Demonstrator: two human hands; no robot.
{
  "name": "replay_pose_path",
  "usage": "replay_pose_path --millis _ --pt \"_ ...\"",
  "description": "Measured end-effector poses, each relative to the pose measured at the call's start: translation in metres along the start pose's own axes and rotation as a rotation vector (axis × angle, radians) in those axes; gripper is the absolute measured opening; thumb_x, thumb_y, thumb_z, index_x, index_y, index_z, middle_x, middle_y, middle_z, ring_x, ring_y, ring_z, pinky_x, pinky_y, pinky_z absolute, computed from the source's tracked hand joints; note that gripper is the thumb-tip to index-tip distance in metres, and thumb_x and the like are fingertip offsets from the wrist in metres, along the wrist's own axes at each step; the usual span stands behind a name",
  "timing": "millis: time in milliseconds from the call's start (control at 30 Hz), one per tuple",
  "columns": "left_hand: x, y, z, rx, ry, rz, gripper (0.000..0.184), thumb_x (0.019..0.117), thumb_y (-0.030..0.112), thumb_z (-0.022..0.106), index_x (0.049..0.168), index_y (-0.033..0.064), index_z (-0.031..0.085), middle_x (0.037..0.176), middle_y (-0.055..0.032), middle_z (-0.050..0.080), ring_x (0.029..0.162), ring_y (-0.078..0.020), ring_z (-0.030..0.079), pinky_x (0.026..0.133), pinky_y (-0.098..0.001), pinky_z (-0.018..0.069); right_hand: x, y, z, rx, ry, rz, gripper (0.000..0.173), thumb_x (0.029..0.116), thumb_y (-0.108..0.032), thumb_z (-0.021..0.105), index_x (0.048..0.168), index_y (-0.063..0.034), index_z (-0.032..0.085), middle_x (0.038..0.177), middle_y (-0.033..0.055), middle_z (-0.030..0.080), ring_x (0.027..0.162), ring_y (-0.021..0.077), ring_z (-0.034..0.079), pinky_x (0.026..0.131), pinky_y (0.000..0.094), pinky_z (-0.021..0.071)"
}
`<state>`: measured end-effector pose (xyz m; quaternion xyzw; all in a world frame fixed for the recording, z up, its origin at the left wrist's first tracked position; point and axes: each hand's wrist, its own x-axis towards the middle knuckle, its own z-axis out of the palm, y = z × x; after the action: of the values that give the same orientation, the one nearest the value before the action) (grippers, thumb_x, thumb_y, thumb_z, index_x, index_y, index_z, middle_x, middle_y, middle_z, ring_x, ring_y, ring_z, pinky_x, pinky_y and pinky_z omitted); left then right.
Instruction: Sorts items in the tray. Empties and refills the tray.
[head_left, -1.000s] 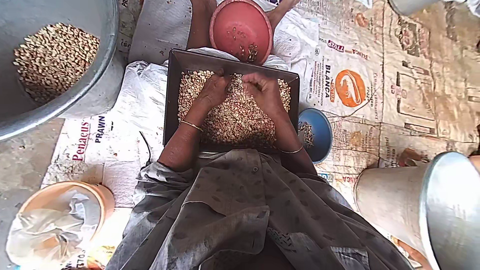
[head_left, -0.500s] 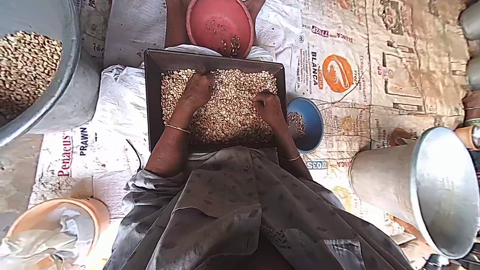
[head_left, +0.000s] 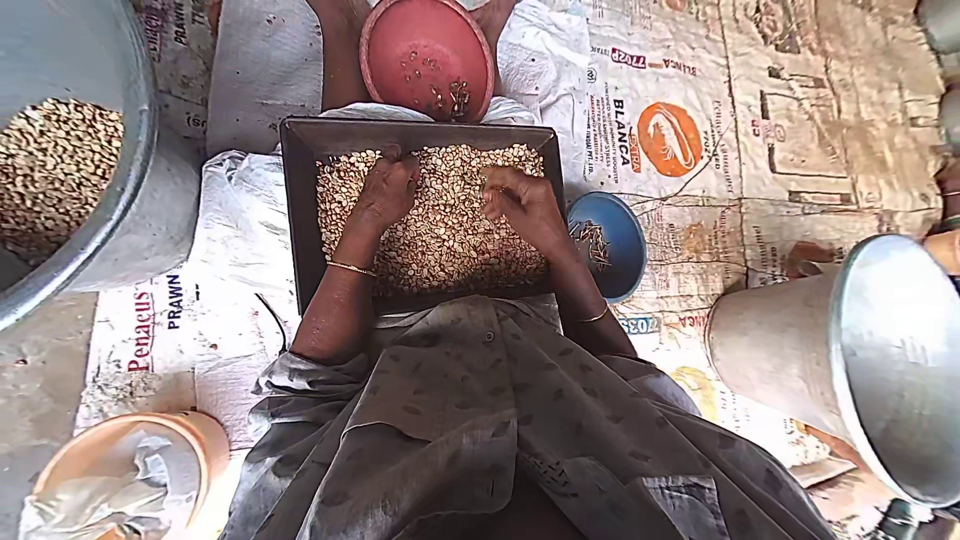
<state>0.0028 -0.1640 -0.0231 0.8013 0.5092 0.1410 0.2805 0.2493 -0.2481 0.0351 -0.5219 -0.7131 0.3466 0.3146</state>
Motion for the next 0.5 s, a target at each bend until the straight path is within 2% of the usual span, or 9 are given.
replay_pose_path --millis 33,100,167,200,300,333,400,433,500 --pt "0.0 0.0 0.001 -0.001 0.008 0.002 0.022 0.0996 0.0 0.053 0.114 -0.0098 0.065 0.127 -0.0338 0.056 0.117 -0.0505 0.059 0.101 -0.0634 0.0471 0.014 0.001 -0.009 0.03 0.157 -0.006 0.041 0.1054 -0.009 0.053 0.142 0.0088 0.051 0.127 0.0204 0.066 0.096 0.0203 0.075 0.086 0.0359 0.0643" --pt "-0.002 0.001 0.0 -0.002 0.009 -0.002 0.022 0.1005 0.001 0.052 0.115 -0.0099 0.065 0.127 -0.034 0.056 0.117 -0.0506 0.059 0.101 -0.0634 0.047 0.038 0.013 -0.027 -0.125 0.338 0.061 0.044 0.1088 -0.014 0.045 0.147 0.0074 0.046 0.13 0.0208 0.065 0.105 0.0224 0.073 0.092 0.0355 0.062" --pt "-0.002 0.001 -0.001 0.007 -0.002 -0.006 0.023 0.101 0.002 0.052 0.116 -0.0097 0.065 0.128 -0.034 0.056 0.118 -0.051 0.058 0.101 -0.0636 0.0468 0.054 0.034 -0.038 -0.405 0.277 0.216 0.039 0.1081 -0.015 0.044 0.138 0.0062 0.058 0.124 0.0252 0.068 0.114 0.0349 0.068 0.102 0.0478 0.0515" --pt "-0.001 0.002 -0.002 0.009 -0.004 -0.007 0.023 0.1011 0.002 0.052 0.116 -0.0096 0.065 0.128 -0.0341 0.055 0.119 -0.0511 0.058 0.102 -0.0635 0.0467 0.061 0.047 -0.04 -0.502 0.176 0.291 0.039 0.1088 -0.017 0.043 0.137 0.0037 0.061 0.128 0.0258 0.067 0.123 0.0396 0.063 0.108 0.0531 0.0455" --pt "0.0 0.003 -0.001 0.012 -0.011 -0.023 0.023 0.1008 0.001 0.052 0.117 -0.0095 0.065 0.131 -0.0345 0.054 0.119 -0.0514 0.058 0.101 -0.0635 0.0472 0.069 0.088 -0.027 -0.574 0.063 0.338 0.042 0.1085 -0.027 0.046 0.137 -0.0005 0.062 0.139 0.0241 0.06 0.136 0.0419 0.051 0.114 0.0553 0.0391" --pt "0.001 0.003 -0.001 0.014 -0.014 -0.032 0.023 0.1007 0.001 0.052 0.117 -0.0092 0.064 0.132 -0.0341 0.054 0.119 -0.0512 0.059 0.102 -0.0636 0.0474 0.069 0.09 -0.023 -0.495 0.068 0.345 0.044 0.1086 -0.031 0.048 0.138 -0.0016 0.061 0.142 0.0225 0.058 0.138 0.0395 0.049 0.115 0.054 0.0379" --pt "0.0 0.002 -0.001 0.006 -0.016 -0.036 0.023 0.1007 0.001 0.052 0.117 -0.0094 0.064 0.132 -0.0339 0.054 0.119 -0.0511 0.058 0.102 -0.0639 0.0468 0.062 0.088 -0.017 -0.142 0.102 0.348 0.039 0.1092 -0.031 0.049 0.134 -0.0053 0.065 0.14 0.0136 0.062 0.135 0.0222 0.054 0.114 0.0424 0.0402" --pt "0.0 0.002 -0.001 0.0 -0.013 -0.025 0.023 0.1006 0.001 0.052 0.116 -0.0099 0.064 0.131 -0.0343 0.054 0.119 -0.0515 0.058 0.102 -0.0642 0.0467 0.055 0.082 -0.016 0.068 0.108 0.345 0.035 0.1093 -0.026 0.049 0.131 -0.0037 0.066 0.136 0.0108 0.064 0.129 0.0146 0.056 0.112 0.035 0.0413" --pt "0.001 0.001 -0.001 -0.001 0.001 -0.007 0.023 0.1002 0.001 0.052 0.116 -0.0098 0.065 0.13 -0.0348 0.055 0.118 -0.0519 0.058 0.102 -0.0645 0.0469 0.04 0.067 -0.02 0.346 0.061 0.289 0.032 0.1088 -0.017 0.048 0.131 -0.0014 0.066 0.134 0.0078 0.066 0.125 0.0097 0.058 0.108 0.0295 0.045"
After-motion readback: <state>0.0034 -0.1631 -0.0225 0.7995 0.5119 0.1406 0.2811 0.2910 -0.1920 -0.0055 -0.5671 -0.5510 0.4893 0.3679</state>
